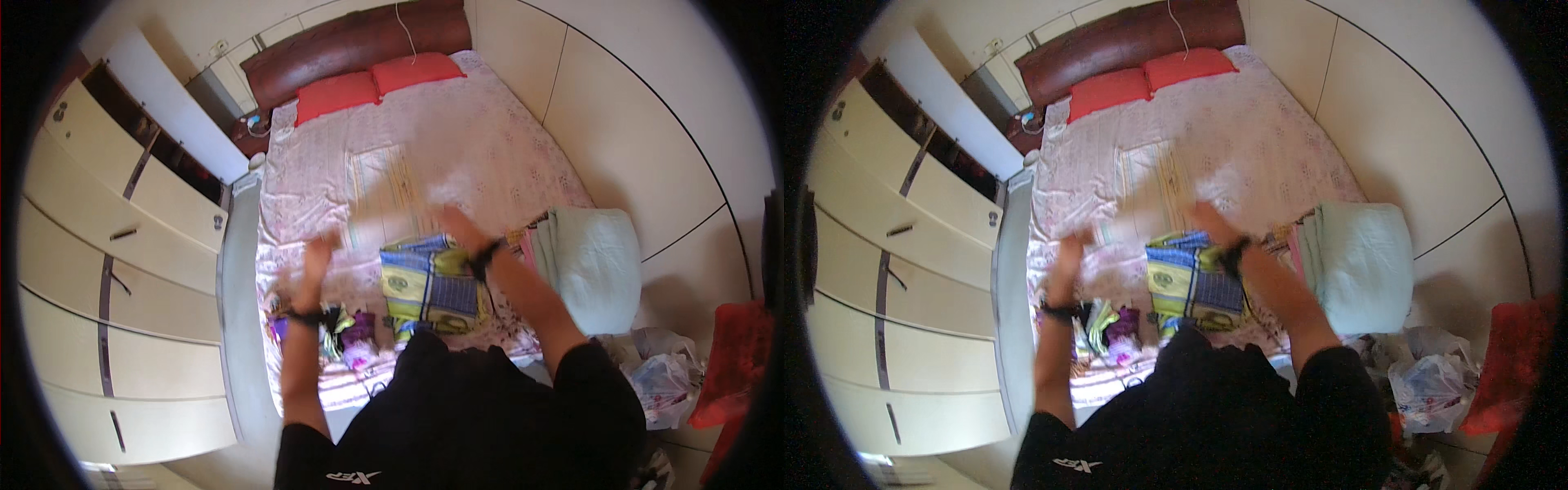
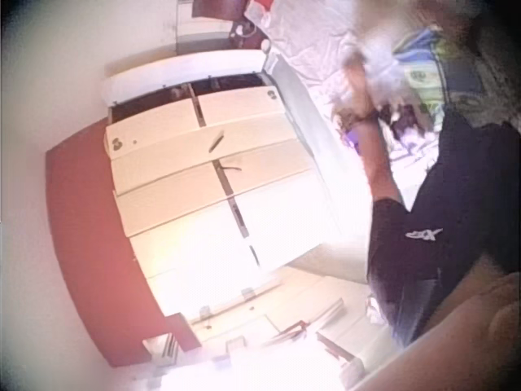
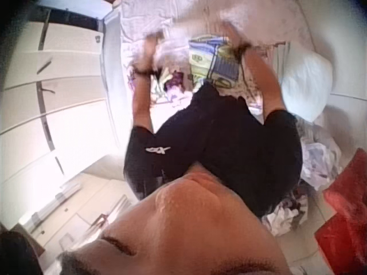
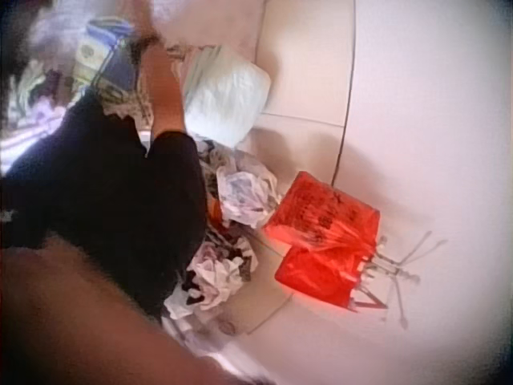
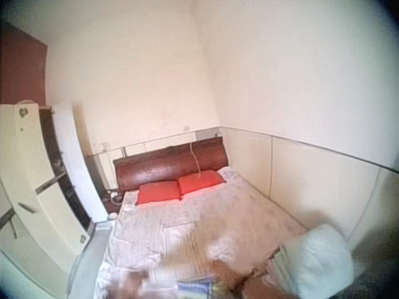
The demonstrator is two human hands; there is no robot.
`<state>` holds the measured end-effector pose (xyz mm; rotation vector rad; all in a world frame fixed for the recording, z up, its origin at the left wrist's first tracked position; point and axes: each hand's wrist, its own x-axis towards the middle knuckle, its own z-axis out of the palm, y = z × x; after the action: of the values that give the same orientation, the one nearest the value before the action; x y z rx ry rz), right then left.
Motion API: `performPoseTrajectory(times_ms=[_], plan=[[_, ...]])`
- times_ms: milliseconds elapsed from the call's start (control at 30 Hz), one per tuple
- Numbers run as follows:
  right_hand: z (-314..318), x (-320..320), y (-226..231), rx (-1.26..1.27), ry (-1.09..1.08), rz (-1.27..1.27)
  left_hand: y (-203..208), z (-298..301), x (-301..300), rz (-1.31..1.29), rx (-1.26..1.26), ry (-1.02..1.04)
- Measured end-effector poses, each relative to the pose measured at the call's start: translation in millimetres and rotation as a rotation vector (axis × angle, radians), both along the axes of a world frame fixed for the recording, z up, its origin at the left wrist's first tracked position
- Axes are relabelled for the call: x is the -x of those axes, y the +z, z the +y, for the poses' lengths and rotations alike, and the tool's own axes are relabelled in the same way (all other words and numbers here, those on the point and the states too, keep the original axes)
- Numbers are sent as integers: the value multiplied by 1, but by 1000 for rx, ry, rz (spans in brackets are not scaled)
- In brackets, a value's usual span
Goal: The person folds a towel, a striped sheet, and a green patterned cloth by hand on a bed, adding each item to a stack of linens.
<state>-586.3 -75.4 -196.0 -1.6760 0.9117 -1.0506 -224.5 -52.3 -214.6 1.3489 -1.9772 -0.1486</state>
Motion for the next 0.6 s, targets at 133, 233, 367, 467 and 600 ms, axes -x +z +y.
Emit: performPoseTrajectory(times_ms=[133, 233, 367, 467, 600], plan=[[-73, -18, 173, 331, 173, -181, 215, -88, -40, -15, -71, 110], [-36, 14, 332, 629, 42, 226, 366, -65, 15, 913, -205, -196], [20, 30, 426, 232, 513, -719, 465, 32, 66, 630, -36, -796], [50, 16, 425, 652, 211, -490, 468, 71, 108, 709, 181, -495], [46, 34, 442, 569, 60, -453, 483, 35, 100, 976, 132, -703]])
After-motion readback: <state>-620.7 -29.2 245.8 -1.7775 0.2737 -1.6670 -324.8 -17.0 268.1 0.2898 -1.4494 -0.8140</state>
